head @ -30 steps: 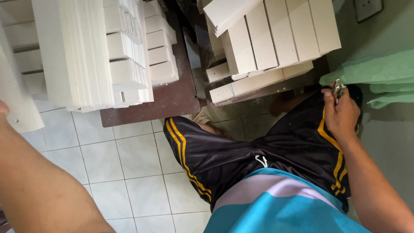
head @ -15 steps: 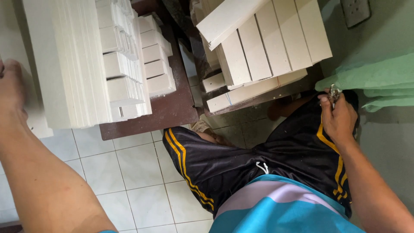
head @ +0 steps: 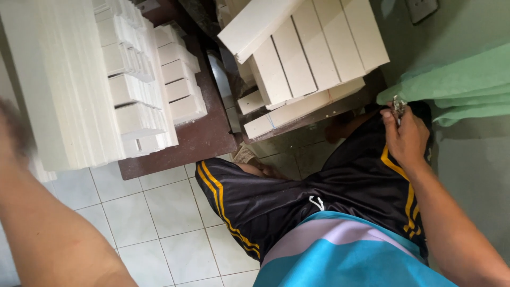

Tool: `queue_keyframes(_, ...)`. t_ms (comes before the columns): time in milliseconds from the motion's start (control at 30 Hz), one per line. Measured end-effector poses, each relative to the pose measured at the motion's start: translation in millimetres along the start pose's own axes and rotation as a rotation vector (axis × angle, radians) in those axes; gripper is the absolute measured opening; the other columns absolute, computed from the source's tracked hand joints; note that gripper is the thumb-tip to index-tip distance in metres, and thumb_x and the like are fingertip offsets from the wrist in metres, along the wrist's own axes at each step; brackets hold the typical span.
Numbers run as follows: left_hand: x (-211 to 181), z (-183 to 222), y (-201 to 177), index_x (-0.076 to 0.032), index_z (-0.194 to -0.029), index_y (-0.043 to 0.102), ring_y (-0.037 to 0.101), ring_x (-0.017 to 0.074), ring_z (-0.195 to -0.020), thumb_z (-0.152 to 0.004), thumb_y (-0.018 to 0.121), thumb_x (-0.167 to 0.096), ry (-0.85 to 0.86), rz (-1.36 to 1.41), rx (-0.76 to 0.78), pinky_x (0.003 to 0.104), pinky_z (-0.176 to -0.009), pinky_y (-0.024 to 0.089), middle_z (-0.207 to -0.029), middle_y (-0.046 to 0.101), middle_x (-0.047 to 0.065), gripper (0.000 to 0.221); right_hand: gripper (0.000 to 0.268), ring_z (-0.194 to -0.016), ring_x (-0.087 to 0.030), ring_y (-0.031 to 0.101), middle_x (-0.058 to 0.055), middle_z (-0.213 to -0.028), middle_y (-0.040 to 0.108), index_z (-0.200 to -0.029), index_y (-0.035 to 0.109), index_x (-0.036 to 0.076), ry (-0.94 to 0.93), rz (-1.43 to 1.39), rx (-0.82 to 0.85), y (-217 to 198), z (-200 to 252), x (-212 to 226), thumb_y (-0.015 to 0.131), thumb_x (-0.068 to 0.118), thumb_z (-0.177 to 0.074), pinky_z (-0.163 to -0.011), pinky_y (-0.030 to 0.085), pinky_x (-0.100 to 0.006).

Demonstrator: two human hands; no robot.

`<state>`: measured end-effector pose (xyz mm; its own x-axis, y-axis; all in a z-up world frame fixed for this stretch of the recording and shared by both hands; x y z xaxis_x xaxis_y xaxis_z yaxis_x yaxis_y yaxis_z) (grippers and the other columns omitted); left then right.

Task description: Using a manual hole puncher to create holes in stacks of cardboard sheets.

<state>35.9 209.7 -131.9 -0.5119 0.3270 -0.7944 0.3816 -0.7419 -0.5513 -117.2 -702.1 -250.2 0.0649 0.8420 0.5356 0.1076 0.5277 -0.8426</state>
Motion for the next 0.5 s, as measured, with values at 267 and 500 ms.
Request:
queue_keyframes(267,-6.0,12.3,79.5,-0.005,-0.15,0.037,0.048,0.0181,-0.146,-0.105,0.032,-0.009,0.546,0.275,0.163,0.03,-0.122,0.042,-0.155,0.045,0.009,0.046,0.033,-0.093,-0.046,0.067,-0.02,-0.109,0.075,-0.111,0.06,-0.002,0.018,-0.089,-0.036,-18.5,-1.6,14.5,0.052,0.028,-0.12,-0.075,0.051,-0.055)
queue_keyframes(500,-255.0,348.1,225.3,0.004,-0.144,0.047,0.051,0.0337,-0.137,-0.103,0.044,0.028,1.057,0.053,0.041,0.042,-0.117,0.042,-0.144,0.052,0.021,0.047,0.038,-0.094,-0.038,0.069,-0.011,-0.11,0.076,-0.118,0.063,0.003,0.0,-0.092,-0.042,-4.9,-5.5,3.2,0.047,0.038,-0.116,-0.078,0.051,-0.049)
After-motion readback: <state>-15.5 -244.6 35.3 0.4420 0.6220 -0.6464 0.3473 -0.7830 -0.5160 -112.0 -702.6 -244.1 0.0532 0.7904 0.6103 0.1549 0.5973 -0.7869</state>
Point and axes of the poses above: each hand's wrist, its own z-axis away from the middle knuckle, its own y-axis out of the palm, x = y × z, the point moved 2 cm from there along -z, towards the middle knuckle
